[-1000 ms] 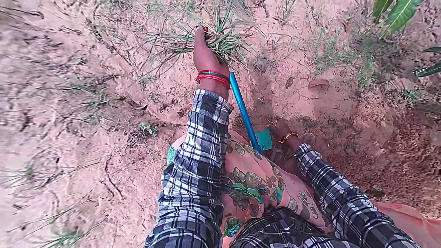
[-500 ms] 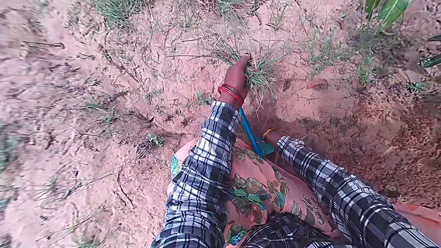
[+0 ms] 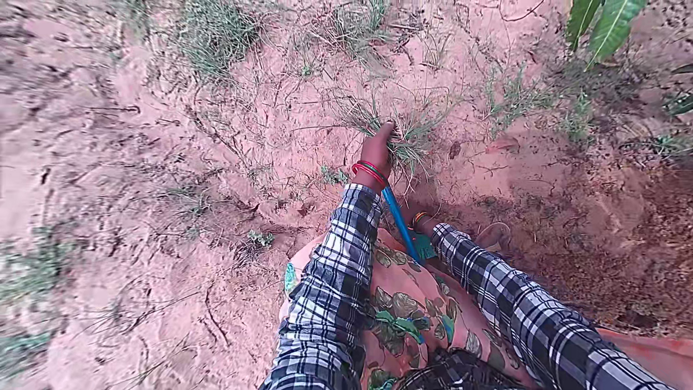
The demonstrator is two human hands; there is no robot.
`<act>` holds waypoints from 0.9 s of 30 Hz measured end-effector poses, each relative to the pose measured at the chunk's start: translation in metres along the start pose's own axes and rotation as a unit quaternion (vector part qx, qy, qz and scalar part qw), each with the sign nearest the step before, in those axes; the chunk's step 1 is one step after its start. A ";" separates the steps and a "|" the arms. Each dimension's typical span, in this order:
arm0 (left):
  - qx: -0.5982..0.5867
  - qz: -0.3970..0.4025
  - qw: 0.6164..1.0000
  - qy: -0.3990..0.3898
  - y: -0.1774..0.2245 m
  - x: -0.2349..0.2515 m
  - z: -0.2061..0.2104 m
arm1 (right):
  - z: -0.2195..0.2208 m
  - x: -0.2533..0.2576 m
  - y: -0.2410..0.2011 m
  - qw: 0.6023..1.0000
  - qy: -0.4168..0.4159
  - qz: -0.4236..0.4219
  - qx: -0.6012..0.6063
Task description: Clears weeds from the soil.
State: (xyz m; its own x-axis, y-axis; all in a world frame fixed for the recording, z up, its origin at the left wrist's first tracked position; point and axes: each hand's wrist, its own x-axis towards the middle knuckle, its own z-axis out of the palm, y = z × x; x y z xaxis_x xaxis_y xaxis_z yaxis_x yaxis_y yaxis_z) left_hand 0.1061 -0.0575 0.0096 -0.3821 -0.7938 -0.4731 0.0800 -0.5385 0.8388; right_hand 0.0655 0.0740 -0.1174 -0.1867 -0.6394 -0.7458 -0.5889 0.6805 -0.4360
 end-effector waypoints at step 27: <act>0.004 -0.014 0.999 0.044 -0.015 0.014 -0.012 | -0.064 -0.011 0.000 0.990 0.113 0.048 -0.064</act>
State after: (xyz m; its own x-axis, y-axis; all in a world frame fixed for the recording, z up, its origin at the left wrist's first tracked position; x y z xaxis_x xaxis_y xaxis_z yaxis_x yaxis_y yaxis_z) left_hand 0.1105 -0.0640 -0.0128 -0.3013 -0.8006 -0.5180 0.0634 -0.5589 0.8268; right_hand 0.0170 0.0584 -0.0769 -0.4093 -0.6469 -0.6434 -0.6515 0.7009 -0.2903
